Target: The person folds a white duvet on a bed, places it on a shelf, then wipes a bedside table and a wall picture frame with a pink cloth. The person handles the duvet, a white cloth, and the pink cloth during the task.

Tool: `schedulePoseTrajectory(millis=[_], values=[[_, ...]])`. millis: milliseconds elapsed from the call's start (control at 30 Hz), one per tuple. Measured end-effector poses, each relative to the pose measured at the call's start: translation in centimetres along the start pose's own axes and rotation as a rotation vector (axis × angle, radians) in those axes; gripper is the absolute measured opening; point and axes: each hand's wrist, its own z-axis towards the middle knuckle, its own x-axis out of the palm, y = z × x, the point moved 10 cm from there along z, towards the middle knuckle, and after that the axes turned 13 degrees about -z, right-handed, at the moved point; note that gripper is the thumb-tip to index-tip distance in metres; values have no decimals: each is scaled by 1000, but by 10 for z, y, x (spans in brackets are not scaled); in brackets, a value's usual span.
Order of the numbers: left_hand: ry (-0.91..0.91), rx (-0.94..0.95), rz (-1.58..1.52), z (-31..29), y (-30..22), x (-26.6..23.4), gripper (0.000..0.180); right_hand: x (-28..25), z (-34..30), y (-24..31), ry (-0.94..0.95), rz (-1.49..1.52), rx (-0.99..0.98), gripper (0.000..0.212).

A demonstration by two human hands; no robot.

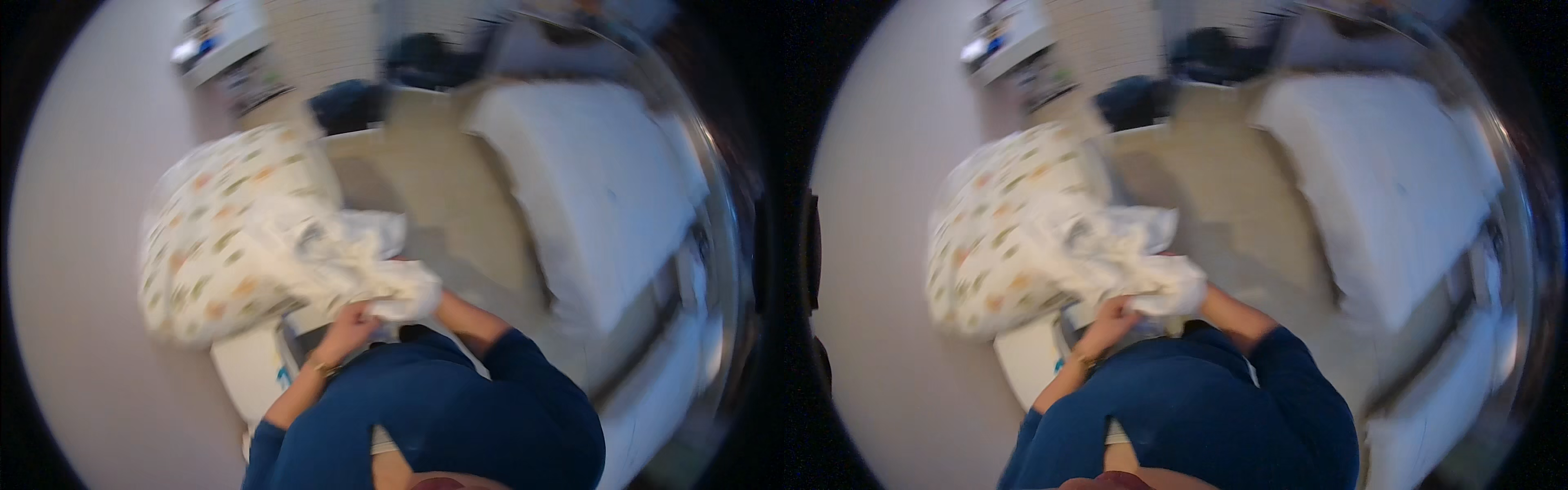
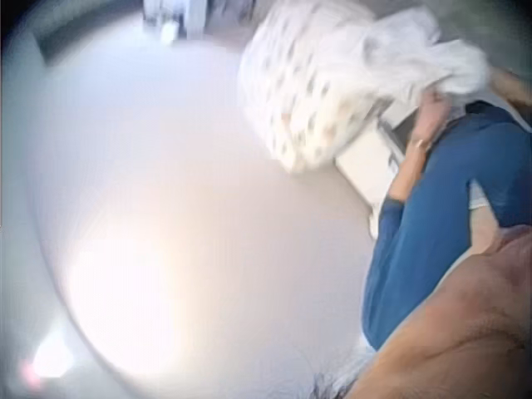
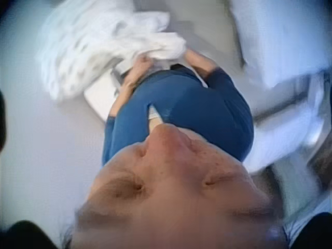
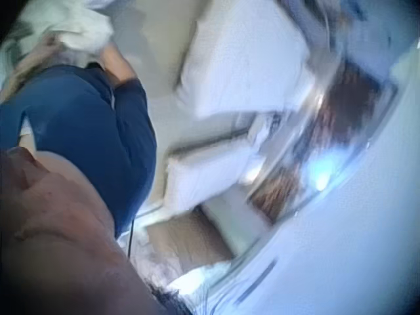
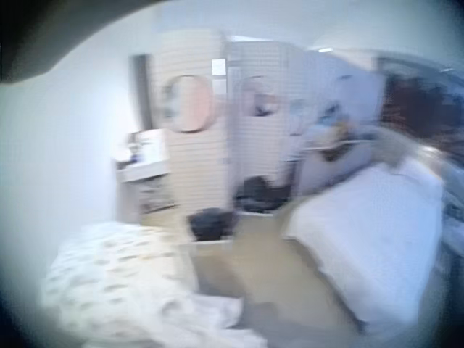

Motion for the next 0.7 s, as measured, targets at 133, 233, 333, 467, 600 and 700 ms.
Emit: schedulePoseTrajectory(millis=[133,233,333,467,600,700], values=[[-158,180,-173,-1,1,-62,20,4,-3,1,-244,98,154,24],[-372,299,-114,-22,4,-124,22,63,-31,-63,-316,865,523,23],[-556,541,514,-48,-24,-202,33,115,-76,-131,-522,1418,826,23],[-721,749,880,-70,-76,-257,46,96,-114,-159,-621,578,910,29],[-576,536,1238,-14,-30,-253,55,88,-122,-125,-461,140,1005,31],[-288,421,1528,3,9,-156,69,97,-138,-99,-396,-23,1010,33]])
